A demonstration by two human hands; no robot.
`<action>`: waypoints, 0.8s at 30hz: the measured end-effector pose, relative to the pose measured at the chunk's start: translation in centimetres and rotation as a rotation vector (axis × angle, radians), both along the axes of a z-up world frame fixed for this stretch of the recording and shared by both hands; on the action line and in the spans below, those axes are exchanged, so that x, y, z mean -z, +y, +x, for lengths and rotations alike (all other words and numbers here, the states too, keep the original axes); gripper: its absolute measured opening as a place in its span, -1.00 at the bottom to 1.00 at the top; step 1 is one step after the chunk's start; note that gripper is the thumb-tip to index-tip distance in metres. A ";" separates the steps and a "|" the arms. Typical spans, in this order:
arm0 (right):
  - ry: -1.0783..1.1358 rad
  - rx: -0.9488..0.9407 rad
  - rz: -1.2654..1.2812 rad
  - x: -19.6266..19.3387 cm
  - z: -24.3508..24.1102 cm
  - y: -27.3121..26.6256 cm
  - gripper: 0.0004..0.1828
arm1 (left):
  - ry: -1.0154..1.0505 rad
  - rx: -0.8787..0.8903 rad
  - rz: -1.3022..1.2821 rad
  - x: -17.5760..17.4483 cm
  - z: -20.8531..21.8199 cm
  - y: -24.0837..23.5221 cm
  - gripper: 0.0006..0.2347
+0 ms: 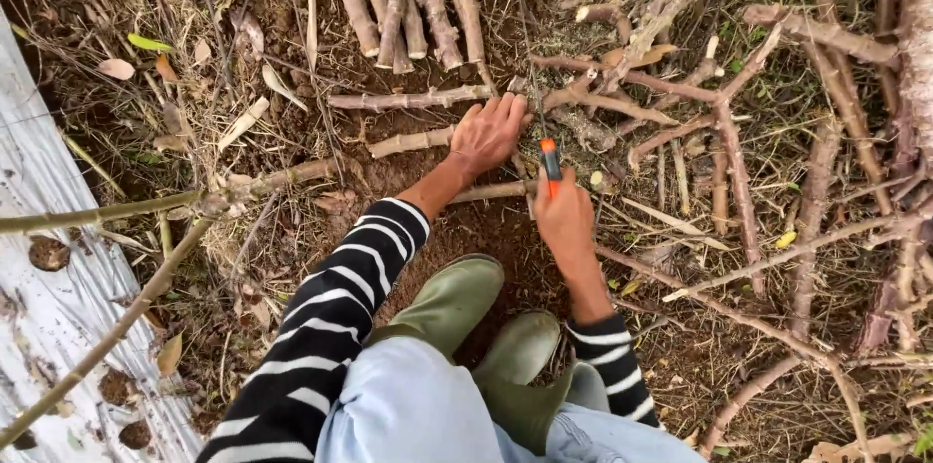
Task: Using a hand saw to cut thin branches into smaller segments on the ground.
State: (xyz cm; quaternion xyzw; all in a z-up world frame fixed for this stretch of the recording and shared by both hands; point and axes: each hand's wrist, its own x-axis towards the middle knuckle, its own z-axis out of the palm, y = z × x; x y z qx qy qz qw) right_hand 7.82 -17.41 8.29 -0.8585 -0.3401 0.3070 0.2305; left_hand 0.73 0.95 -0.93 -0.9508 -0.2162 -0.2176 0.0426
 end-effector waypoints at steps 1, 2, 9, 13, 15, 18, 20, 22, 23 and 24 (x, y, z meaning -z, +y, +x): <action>-0.005 0.005 0.005 -0.7 -0.9 -2.5 -0.50 | -0.005 0.005 0.005 0.0 0.0 -0.2 -0.74; 0.032 0.033 -0.078 -1.4 -1.8 -4.9 -0.49 | -0.021 -0.002 0.001 0.0 0.0 -0.3 -0.73; -0.005 0.021 -0.077 0.1 -0.9 -3.6 -0.49 | -0.065 -0.036 0.061 -0.3 0.2 -0.5 -0.76; -0.008 0.001 0.018 -2.1 -0.9 -1.2 -0.51 | -0.059 -0.016 0.017 -0.6 -0.1 -0.7 -0.76; 0.112 0.080 -0.142 -4.1 -2.3 -4.8 -0.43 | -0.063 -0.026 0.011 -1.2 -0.1 -0.7 -0.73; 0.011 0.047 -0.222 -1.6 -3.8 -10.2 -0.46 | -0.058 -0.038 0.039 -0.2 0.1 -0.4 -0.71; -0.053 0.006 -0.170 -0.8 -2.5 -6.5 -0.48 | -0.054 -0.042 0.031 -0.2 -0.1 -0.5 -0.71; -0.116 -0.006 -0.115 0.6 -1.3 -2.8 -0.50 | -0.051 -0.018 0.026 -0.3 0.0 -0.4 -0.70; -0.086 0.001 -0.035 1.7 -0.5 -1.1 -0.47 | -0.052 -0.016 0.022 -0.2 0.1 -0.5 -0.72; -0.056 0.007 0.046 3.0 0.4 0.7 -0.44 | -0.053 -0.015 0.018 0.1 0.1 -0.5 -0.74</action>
